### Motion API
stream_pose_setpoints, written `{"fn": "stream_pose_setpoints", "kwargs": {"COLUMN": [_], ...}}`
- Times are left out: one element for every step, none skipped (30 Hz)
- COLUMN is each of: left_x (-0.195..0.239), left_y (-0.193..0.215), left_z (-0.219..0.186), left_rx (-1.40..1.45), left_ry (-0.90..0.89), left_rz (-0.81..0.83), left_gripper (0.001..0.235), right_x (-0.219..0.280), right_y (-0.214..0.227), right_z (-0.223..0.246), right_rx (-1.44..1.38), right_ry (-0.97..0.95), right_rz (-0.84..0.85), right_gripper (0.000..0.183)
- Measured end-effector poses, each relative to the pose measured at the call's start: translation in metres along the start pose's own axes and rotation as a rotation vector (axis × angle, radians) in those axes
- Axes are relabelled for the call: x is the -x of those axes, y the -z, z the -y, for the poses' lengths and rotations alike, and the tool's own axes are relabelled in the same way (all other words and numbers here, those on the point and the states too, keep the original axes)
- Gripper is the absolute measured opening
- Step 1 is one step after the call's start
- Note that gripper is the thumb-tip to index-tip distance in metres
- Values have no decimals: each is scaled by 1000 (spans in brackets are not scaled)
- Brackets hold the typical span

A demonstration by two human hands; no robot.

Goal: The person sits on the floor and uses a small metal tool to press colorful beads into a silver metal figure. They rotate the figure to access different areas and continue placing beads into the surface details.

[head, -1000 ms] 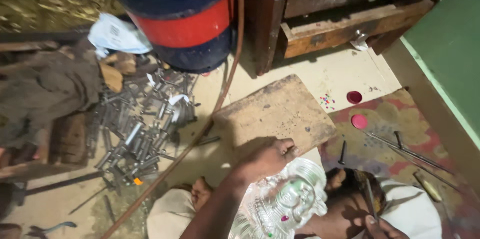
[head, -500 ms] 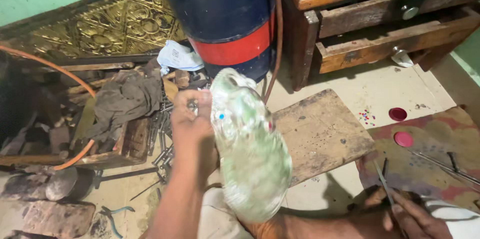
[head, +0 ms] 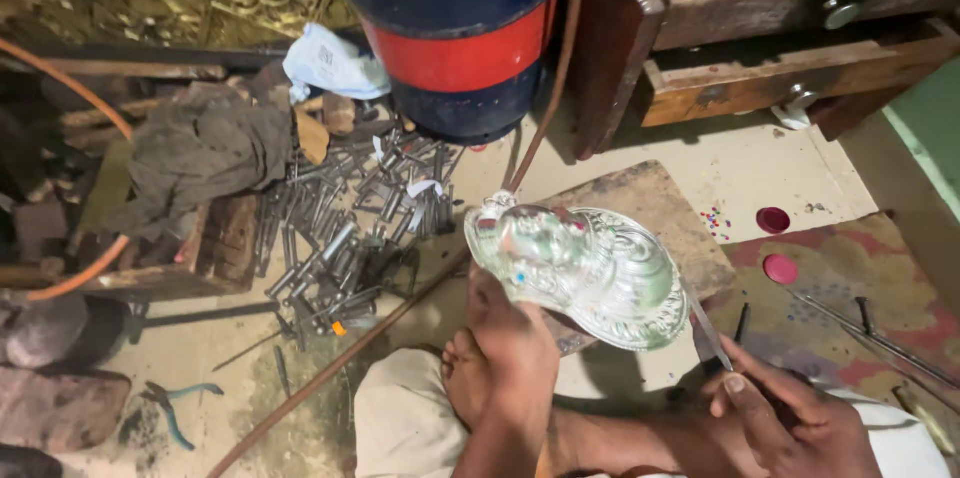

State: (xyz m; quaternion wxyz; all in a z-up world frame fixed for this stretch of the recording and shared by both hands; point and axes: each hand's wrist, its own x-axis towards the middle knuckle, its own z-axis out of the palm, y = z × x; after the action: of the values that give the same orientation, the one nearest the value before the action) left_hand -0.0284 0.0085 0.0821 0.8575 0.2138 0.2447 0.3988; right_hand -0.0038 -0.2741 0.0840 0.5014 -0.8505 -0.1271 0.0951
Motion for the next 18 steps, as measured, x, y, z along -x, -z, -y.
{"fn": "stream_pose_setpoints", "kwargs": {"left_x": [7,14,19,24,32,36,41,47,51,56,64,70,75,82,89,93,97,99], "left_y": [9,15,19,19,17,11,7,2,-2,-7,-11,-14,-17,-18,-20,-22,-24,-26], "left_z": [-2,-7,-12,-17,-21,-26,-32,-36,-40,-42,-41,-41,-40,-37,-34,-31,-29,-27], "left_rx": [7,13,19,-58,-134,-208,-209,-213,-217,-300,-381,-463,-434,-407,-379,-402,-424,-447], "left_ry": [27,47,67,141,217,292,335,384,433,384,333,284,307,335,363,317,271,218], "left_rz": [-11,-26,-41,-105,-169,-222,-181,-137,-93,-30,33,95,100,108,116,170,225,280], "left_gripper": [41,43,45,45,46,48,51,54,58,57,56,55,55,54,55,57,60,64], "right_x": [1,1,2,4,6,6,6,8,10,13,16,19,21,25,28,31,34,37], "right_y": [-4,-12,-19,-27,-34,-39,-43,-44,-44,-43,-42,-41,-40,-40,-40,-37,-33,-31], "right_z": [5,10,17,24,31,41,52,62,72,81,89,96,101,104,106,107,107,106], "right_rx": [28,-36,-100,-161,-165,-171,-177,-38,101,239,283,329,374,341,308,273,275,272], "right_ry": [-23,-69,-117,-165,-149,-125,-102,-56,-9,33,21,5,-11,102,216,333,332,335], "right_rz": [-5,24,53,79,107,128,148,117,85,45,36,28,19,-30,-79,-130,-130,-130], "right_gripper": [41,40,40,39,39,38,38,39,41,42,43,44,45,43,42,41,40,40]}}
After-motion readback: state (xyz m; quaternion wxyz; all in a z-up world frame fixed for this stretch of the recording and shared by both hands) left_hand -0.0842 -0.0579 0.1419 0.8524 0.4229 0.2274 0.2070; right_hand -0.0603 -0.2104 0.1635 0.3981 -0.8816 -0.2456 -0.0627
